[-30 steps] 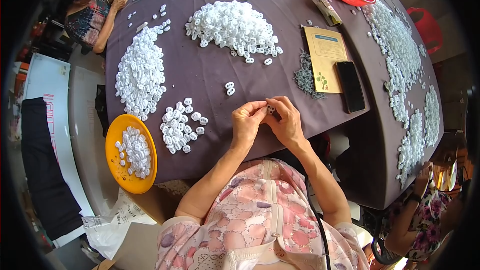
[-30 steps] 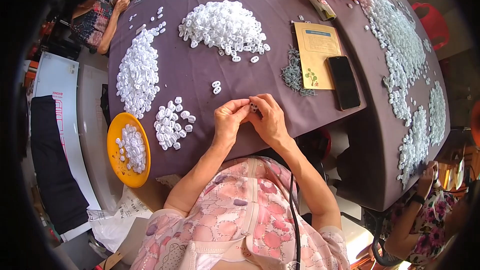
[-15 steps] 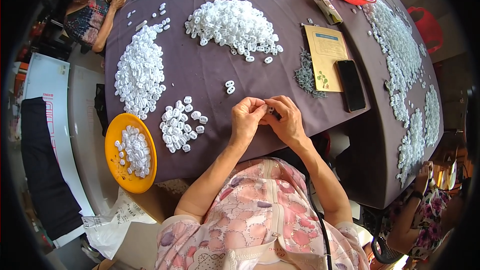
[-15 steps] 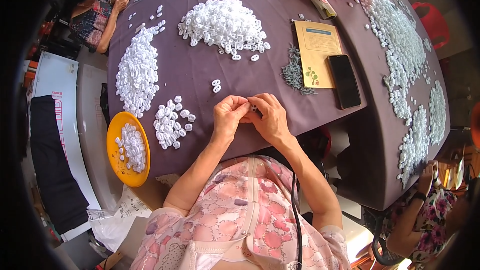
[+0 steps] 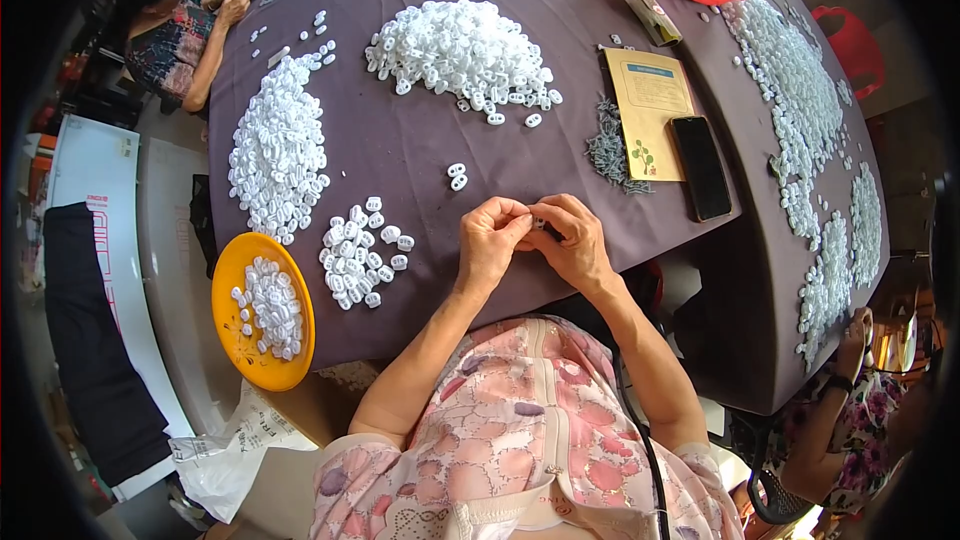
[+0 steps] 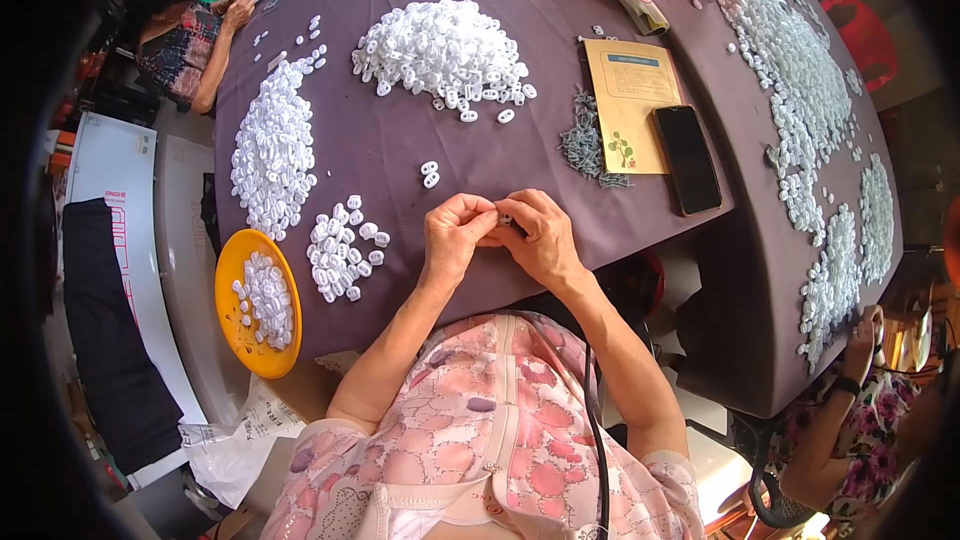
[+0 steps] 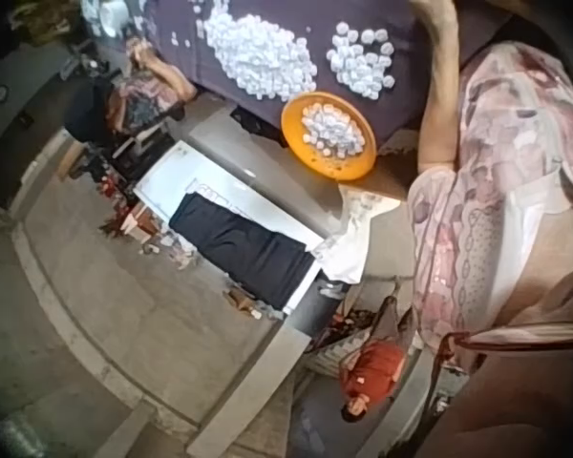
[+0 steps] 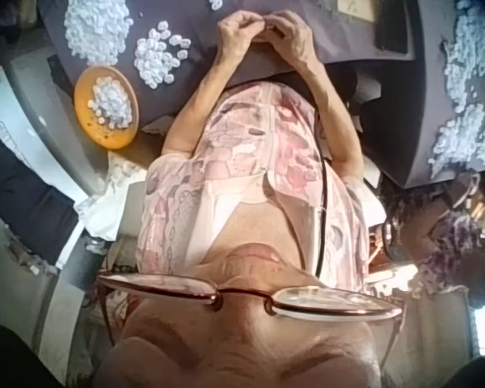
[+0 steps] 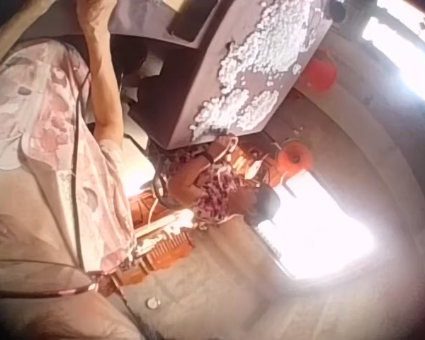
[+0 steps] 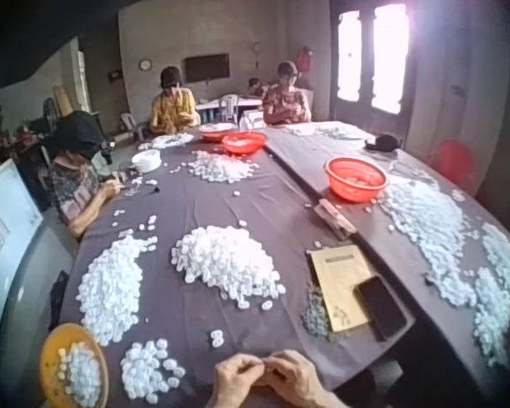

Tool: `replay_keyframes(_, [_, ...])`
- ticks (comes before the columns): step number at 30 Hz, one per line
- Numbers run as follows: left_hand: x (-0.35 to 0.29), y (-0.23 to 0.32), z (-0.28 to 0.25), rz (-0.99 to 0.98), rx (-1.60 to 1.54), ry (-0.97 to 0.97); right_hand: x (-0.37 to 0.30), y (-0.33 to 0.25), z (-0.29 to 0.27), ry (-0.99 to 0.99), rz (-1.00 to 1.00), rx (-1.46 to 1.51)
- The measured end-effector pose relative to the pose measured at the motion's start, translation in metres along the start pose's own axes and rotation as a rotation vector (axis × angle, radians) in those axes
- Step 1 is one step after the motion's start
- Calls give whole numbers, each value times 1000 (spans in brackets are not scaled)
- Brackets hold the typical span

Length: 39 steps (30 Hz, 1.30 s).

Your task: The person assembles plastic cord locks by inserting small pins into plastic pieces by hand, then sorts and arranges the plastic pieces into piles on the table.

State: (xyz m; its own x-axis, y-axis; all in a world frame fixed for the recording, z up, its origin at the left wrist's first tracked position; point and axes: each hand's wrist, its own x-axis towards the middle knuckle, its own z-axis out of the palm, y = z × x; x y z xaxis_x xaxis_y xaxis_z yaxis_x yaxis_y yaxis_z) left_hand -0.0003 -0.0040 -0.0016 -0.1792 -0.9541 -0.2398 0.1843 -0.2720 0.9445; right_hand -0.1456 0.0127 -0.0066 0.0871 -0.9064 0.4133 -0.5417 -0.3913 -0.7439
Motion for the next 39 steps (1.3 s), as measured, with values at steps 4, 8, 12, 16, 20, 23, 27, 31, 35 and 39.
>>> replay_keyframes(4, [1, 1, 0, -36, 15, 18, 1, 1, 0, -8, 9, 33])
replay_keyframes(8, [4, 0, 1, -38, 11, 17, 3, 0, -1, 38, -15, 28])
replay_keyframes(12, [2, 5, 3, -24, -4, 19, 5, -3, -3, 9, 7, 54])
replay_keyframes(16, [0, 2, 1, -44, 10, 5, 1, -4, -2, 8, 36, 59])
replay_keyframes(20, [1, 5, 1, -61, -27, -14, 2, -4, -3, -7, 56, 92])
replay_keyframes(23, [-2, 4, -1, -98, -30, -36, -3, -6, -3, -17, 67, 100])
replay_keyframes(27, [4, 3, -5, -63, -23, -35, 4, -4, 1, -2, 30, 54])
replay_keyframes(31, [0, 1, -3, -40, -15, -11, -1, -2, 2, -5, 47, 81])
replay_keyframes(35, [2, 7, 2, -79, -16, -4, 2, -5, -2, 12, 53, 37])
replay_keyframes(39, [-1, 2, -2, -61, -25, -25, 0, -7, -1, 3, 61, 63])
